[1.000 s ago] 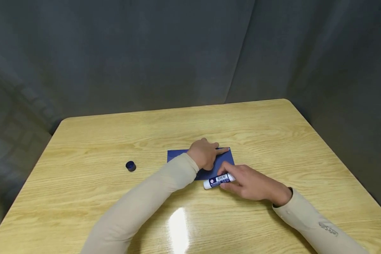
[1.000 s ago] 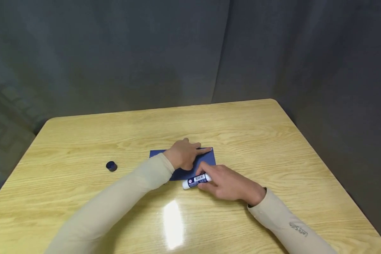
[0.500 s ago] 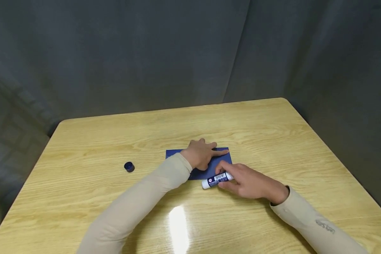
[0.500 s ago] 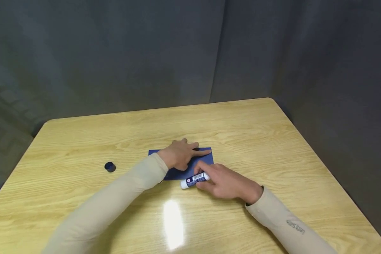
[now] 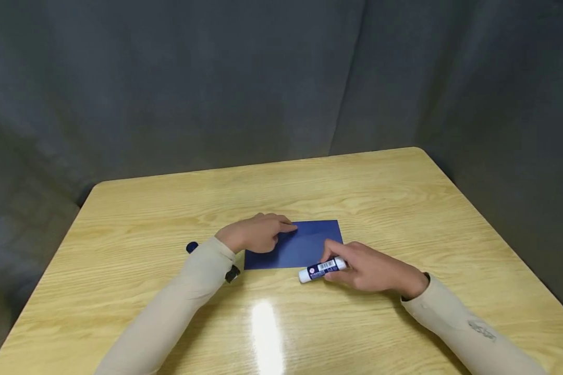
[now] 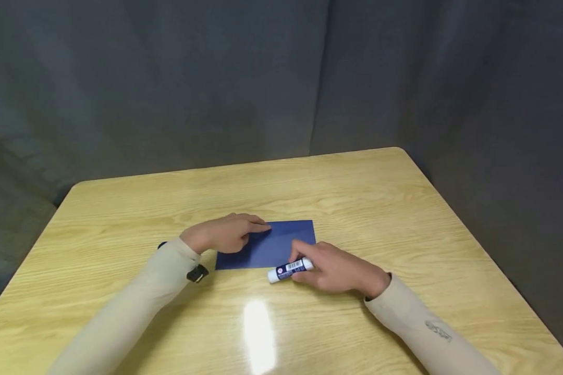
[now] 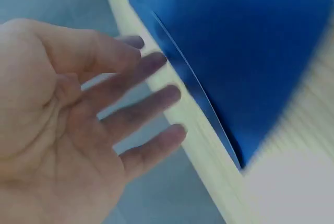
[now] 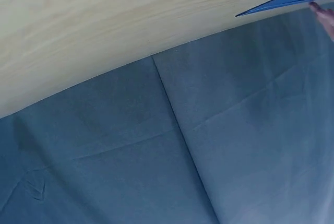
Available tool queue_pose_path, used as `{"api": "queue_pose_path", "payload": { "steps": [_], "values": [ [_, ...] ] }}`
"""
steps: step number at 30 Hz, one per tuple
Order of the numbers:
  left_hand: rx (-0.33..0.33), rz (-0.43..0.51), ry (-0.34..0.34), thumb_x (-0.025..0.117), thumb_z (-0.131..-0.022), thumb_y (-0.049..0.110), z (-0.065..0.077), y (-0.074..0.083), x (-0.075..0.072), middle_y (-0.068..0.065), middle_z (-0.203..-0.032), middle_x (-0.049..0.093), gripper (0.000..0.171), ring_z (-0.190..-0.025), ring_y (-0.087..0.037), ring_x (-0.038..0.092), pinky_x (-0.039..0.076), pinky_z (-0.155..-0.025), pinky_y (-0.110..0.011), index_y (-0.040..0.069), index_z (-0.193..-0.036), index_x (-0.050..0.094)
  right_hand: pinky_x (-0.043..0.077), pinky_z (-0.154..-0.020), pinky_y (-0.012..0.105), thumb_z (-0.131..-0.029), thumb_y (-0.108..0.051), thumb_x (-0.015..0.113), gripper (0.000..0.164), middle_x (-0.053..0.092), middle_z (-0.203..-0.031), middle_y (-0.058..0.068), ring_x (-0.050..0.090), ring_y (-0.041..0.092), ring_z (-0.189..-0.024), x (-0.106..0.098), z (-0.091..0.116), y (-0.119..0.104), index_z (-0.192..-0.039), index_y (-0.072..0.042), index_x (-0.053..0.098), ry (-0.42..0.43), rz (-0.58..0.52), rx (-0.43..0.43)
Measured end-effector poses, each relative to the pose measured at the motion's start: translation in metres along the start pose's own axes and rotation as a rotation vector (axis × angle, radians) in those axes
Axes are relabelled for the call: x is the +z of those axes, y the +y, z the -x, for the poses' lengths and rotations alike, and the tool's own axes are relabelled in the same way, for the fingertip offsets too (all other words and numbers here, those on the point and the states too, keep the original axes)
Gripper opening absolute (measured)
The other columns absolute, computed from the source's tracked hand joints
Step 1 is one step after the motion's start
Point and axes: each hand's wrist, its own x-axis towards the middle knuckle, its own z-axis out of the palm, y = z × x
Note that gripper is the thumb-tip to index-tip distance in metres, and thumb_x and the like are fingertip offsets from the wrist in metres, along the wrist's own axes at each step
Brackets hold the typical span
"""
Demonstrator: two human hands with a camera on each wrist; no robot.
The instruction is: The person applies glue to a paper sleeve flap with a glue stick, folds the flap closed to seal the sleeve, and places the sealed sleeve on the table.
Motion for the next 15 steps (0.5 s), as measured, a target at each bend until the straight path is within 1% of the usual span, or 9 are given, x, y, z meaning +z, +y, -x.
{"api": "queue_pose_path", "payload": {
  "steps": [1,3,5,7,9,11,13,15],
  "values": [
    [0.001,0.025,0.023,0.037,-0.1,0.001,0.006,-0.005,0.001,-0.008,-0.158,0.04,0.054,-0.149,-0.027,0.032,0.026,-0.122,-0.054,0.015,-0.152,0.043,0.045,-0.059,0.019,-0.096,-0.031,0.067,0.018,0.063,-0.085,-0.015,0.054,-0.001,-0.068,-0.001,0.0,0.0,-0.104,-0.029,0.051,-0.001,0.0,0.002],
    [-0.008,0.041,0.067,0.038,-0.1,0.001,0.018,-0.013,0.003,-0.011,-0.156,0.042,0.052,-0.148,-0.03,0.034,0.028,-0.121,-0.054,0.011,-0.151,0.045,0.044,-0.058,0.018,-0.095,-0.03,0.068,0.018,0.064,-0.086,-0.015,0.053,-0.001,-0.066,-0.002,0.0,0.0,-0.104,-0.029,0.052,-0.005,0.002,0.003],
    [-0.026,0.033,0.098,0.041,-0.1,0.001,0.028,-0.019,0.006,-0.014,-0.154,0.043,0.05,-0.147,-0.032,0.035,0.029,-0.12,-0.054,0.007,-0.149,0.046,0.044,-0.058,0.018,-0.096,-0.031,0.067,0.019,0.065,-0.086,-0.015,0.052,-0.002,-0.066,-0.002,0.001,0.001,-0.105,-0.029,0.051,-0.005,0.016,0.003],
    [-0.041,0.012,0.115,0.043,-0.1,0.002,0.035,-0.023,0.008,-0.015,-0.152,0.044,0.048,-0.145,-0.034,0.038,0.031,-0.119,-0.053,0.005,-0.148,0.047,0.045,-0.062,0.018,-0.097,-0.031,0.066,0.019,0.066,-0.089,-0.015,0.053,-0.002,-0.069,-0.003,0.003,0.003,-0.109,-0.028,0.051,-0.004,0.038,-0.011],
    [-0.042,-0.006,0.127,0.045,-0.1,0.004,0.039,-0.025,0.012,-0.017,-0.151,0.045,0.047,-0.143,-0.035,0.041,0.034,-0.117,-0.054,0.001,-0.147,0.048,0.046,-0.064,0.018,-0.098,-0.03,0.065,0.022,0.068,-0.092,-0.015,0.054,-0.001,-0.07,-0.004,0.005,0.004,-0.115,-0.028,0.052,-0.006,0.055,-0.026],
    [-0.048,-0.004,0.128,0.046,-0.1,0.005,0.041,-0.026,0.015,-0.016,-0.153,0.044,0.047,-0.143,-0.035,0.041,0.035,-0.116,-0.052,0.0,-0.147,0.046,0.046,-0.066,0.019,-0.099,-0.03,0.062,0.024,0.068,-0.096,-0.015,0.055,-0.001,-0.073,-0.004,0.008,0.006,-0.121,-0.028,0.053,-0.005,0.072,-0.039],
    [-0.049,0.005,0.134,0.046,-0.101,0.006,0.042,-0.028,0.019,-0.016,-0.155,0.041,0.047,-0.143,-0.033,0.041,0.037,-0.116,-0.049,-0.002,-0.147,0.045,0.046,-0.065,0.019,-0.1,-0.032,0.06,0.026,0.067,-0.097,-0.015,0.054,-0.001,-0.072,-0.005,0.009,0.006,-0.125,-0.031,0.054,-0.009,0.077,-0.034],
    [-0.04,0.016,0.144,0.046,-0.1,0.006,0.042,-0.029,0.023,-0.015,-0.157,0.039,0.048,-0.144,-0.033,0.04,0.038,-0.116,-0.046,-0.004,-0.147,0.043,0.046,-0.064,0.019,-0.101,-0.034,0.057,0.024,0.066,-0.097,-0.015,0.053,-0.001,-0.072,-0.005,0.011,0.007,-0.125,-0.034,0.055,-0.015,0.078,-0.015]
  ]
}}
